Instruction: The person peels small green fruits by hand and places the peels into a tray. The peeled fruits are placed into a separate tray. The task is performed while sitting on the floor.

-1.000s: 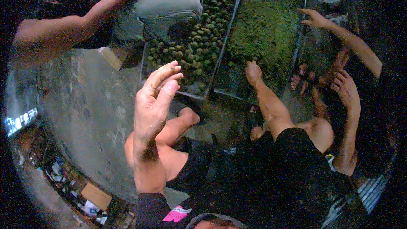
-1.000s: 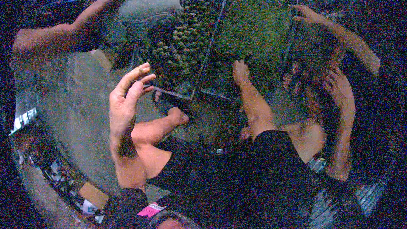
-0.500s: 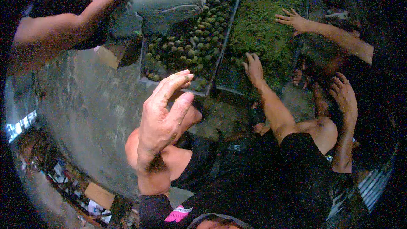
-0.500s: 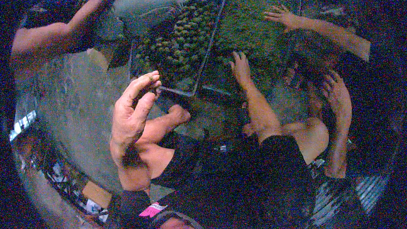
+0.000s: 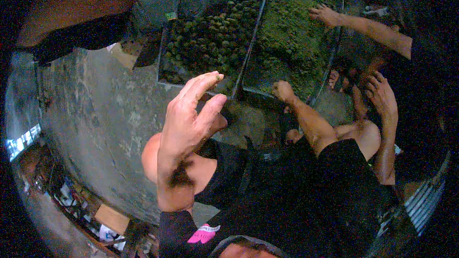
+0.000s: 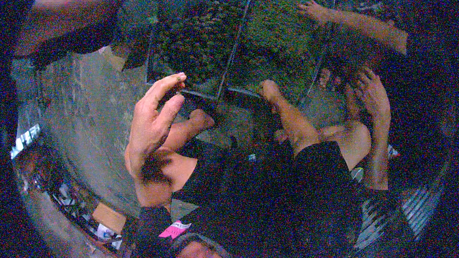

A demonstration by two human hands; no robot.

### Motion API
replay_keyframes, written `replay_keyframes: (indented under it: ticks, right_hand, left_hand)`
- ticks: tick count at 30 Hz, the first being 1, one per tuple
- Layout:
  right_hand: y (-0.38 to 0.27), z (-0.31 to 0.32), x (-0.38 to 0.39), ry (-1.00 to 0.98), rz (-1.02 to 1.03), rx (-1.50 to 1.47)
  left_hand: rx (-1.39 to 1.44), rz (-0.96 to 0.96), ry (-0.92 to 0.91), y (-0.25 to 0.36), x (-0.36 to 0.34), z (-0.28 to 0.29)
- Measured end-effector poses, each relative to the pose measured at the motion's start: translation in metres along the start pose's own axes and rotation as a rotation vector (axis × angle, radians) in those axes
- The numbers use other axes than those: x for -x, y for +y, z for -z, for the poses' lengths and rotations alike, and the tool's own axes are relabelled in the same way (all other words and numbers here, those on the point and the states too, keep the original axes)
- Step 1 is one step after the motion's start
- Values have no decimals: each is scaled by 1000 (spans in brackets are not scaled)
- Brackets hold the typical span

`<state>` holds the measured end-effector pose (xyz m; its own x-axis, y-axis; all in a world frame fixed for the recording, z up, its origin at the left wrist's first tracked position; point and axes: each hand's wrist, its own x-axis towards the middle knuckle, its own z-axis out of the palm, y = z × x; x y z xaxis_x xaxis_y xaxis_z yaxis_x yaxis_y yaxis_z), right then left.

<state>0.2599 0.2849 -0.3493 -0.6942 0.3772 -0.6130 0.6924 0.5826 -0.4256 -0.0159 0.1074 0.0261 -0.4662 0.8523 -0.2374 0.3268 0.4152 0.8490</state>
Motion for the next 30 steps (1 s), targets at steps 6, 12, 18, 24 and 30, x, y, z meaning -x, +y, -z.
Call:
replay_keyframes:
  ticks: [6,12,18,24,30]
  right_hand:
    - [-35,11,-9,209,49,-17]
    - [-24,49,3,7,-317,-768]
    - [-155,160,89,125,-13,-998]
    - [-219,181,117,743,389,-65]
    - [-216,194,136,649,155,210]
  left_hand:
    - [-15,-2,27,-2,-7,-6]
    - [-72,2,76,-5,-4,-34]
    - [0,137,-98,-69,-39,-83]
    - [260,209,-78,-79,-89,-143]
    - [318,74,71,-26,-73,-151]
